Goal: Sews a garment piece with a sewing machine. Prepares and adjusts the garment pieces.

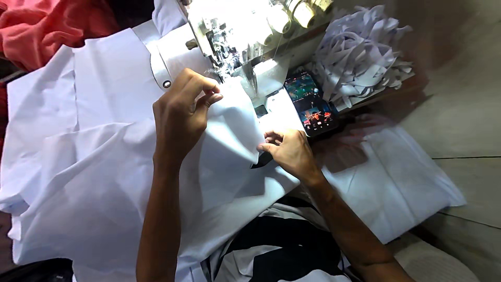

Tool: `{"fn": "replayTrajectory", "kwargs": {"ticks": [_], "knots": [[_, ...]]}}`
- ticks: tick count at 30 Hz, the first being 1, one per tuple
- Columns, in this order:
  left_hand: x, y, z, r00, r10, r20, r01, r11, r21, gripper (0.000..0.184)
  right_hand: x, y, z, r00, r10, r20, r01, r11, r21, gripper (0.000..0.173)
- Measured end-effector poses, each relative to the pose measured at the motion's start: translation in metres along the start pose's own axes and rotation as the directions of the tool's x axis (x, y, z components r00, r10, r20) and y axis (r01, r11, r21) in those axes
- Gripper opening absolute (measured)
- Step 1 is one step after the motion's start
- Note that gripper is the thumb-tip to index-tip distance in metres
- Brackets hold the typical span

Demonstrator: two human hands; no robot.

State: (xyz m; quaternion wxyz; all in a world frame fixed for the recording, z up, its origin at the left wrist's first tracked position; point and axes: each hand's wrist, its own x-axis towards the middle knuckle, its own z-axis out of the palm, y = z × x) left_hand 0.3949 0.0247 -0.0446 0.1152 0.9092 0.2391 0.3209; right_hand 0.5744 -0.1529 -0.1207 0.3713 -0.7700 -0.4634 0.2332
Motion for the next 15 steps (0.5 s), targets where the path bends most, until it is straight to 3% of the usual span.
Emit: {"fn": "replayTrajectory", "kwargs": {"ticks": [15], "knots": [[0.0053,0.0056,-0.0064,0.983,-0.175,0.048,0.173,0.984,0.052,0.012,0.0039,0.0011,-0.0053,0.997,0.023,0.074,-0.024,1.000,0.013,0.014]]}}
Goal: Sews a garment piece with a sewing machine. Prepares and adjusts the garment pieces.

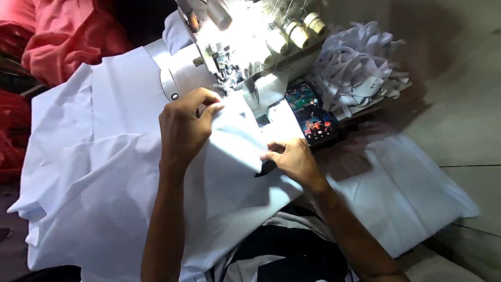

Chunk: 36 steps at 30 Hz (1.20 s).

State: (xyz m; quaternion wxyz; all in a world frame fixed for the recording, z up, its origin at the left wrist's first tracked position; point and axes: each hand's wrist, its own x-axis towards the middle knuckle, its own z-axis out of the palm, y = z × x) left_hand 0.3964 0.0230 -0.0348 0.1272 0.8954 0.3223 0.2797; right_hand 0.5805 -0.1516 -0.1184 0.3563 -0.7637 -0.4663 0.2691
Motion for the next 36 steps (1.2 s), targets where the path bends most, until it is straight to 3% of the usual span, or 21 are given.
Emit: {"fn": "replayTrajectory", "kwargs": {"ticks": [11,19,30,36], "knots": [[-0.001,0.019,0.006,0.999,-0.019,-0.045,0.027,0.982,0.188,0.013,0.002,0.004,-0.001,1.000,0.012,0.026,-0.013,1.000,0.020,0.013],[-0.020,0.033,0.032,0.956,0.285,-0.077,-0.241,0.904,0.354,0.024,0.002,0.003,-0.001,0.999,0.033,0.032,-0.033,0.999,0.020,0.014],[-0.036,0.050,0.053,0.987,0.091,-0.131,-0.033,0.919,0.393,0.028,0.002,0.005,0.000,1.000,-0.007,0.003,0.007,1.000,0.025,0.015],[-0.034,0.054,0.055,0.986,0.056,-0.156,0.011,0.917,0.399,0.028,0.003,0.002,-0.002,1.000,0.016,0.011,-0.016,1.000,-0.008,0.016]]}}
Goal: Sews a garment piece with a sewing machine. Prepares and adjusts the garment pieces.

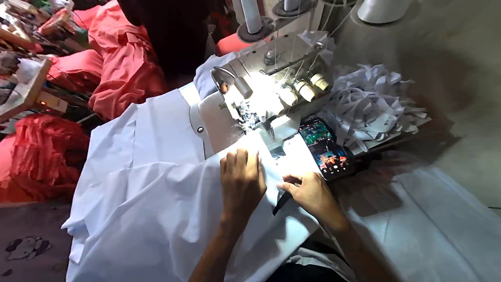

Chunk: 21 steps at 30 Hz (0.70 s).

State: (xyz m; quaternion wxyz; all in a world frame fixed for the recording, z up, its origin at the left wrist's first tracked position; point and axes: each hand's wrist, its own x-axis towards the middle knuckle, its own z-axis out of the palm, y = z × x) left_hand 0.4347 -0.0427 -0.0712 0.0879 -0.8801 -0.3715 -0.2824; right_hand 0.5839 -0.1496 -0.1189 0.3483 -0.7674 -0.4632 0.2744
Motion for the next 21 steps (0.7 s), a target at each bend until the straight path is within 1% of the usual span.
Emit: {"fn": "replayTrajectory", "kwargs": {"ticks": [5,9,13,17,21], "knots": [[-0.001,-0.004,0.001,1.000,-0.011,-0.021,0.011,1.000,-0.013,0.030,-0.001,0.000,0.002,1.000,0.004,-0.011,-0.004,1.000,0.021,0.015],[-0.003,-0.008,-0.003,0.997,-0.074,-0.006,0.074,0.997,-0.015,0.034,-0.002,0.001,0.004,0.998,-0.044,-0.044,0.046,0.998,0.047,0.015],[0.000,-0.015,-0.005,0.990,-0.136,0.029,0.138,0.987,-0.079,0.034,-0.003,-0.002,0.003,0.996,-0.080,-0.035,0.083,0.992,0.093,0.015],[0.003,-0.021,-0.006,0.987,-0.143,0.078,0.151,0.983,-0.108,0.036,-0.002,-0.002,-0.001,0.993,-0.117,-0.005,0.115,0.961,0.250,0.014],[0.003,-0.024,-0.004,0.991,-0.103,0.082,0.116,0.980,-0.163,0.036,-0.006,0.000,-0.004,0.988,-0.151,0.032,0.127,0.913,0.387,0.013]]}}
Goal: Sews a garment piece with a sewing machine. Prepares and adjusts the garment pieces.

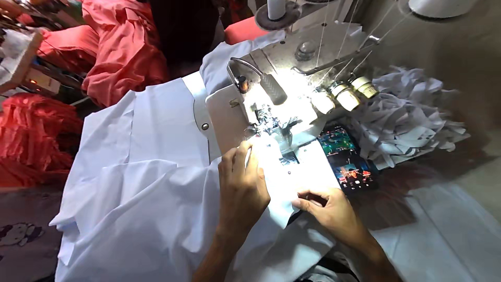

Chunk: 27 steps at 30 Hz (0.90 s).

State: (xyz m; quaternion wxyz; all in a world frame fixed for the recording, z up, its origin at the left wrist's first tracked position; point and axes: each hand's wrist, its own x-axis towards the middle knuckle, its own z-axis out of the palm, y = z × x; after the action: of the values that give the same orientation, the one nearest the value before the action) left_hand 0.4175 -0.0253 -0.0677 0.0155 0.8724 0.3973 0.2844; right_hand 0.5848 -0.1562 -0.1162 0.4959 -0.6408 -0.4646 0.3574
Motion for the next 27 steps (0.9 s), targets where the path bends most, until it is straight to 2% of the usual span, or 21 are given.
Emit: {"fn": "replayTrajectory", "kwargs": {"ticks": [4,11,20,27], "knots": [[-0.003,0.001,0.001,0.999,0.034,-0.021,-0.035,0.997,-0.075,0.034,-0.008,0.004,-0.004,1.000,0.004,-0.013,-0.004,0.999,0.041,0.013],[-0.007,0.005,0.000,0.998,0.063,-0.008,-0.063,0.994,-0.085,0.033,-0.011,0.014,-0.002,1.000,-0.005,-0.028,0.006,1.000,0.003,0.012],[-0.005,0.005,0.005,0.998,0.057,0.012,-0.057,0.998,-0.014,0.034,-0.006,0.018,-0.001,0.999,0.000,-0.033,-0.001,1.000,-0.019,0.016],[-0.013,0.001,0.002,0.990,0.121,0.071,-0.120,0.993,-0.012,0.038,-0.011,0.018,-0.009,0.999,-0.006,0.051,0.006,1.000,0.000,0.015]]}}
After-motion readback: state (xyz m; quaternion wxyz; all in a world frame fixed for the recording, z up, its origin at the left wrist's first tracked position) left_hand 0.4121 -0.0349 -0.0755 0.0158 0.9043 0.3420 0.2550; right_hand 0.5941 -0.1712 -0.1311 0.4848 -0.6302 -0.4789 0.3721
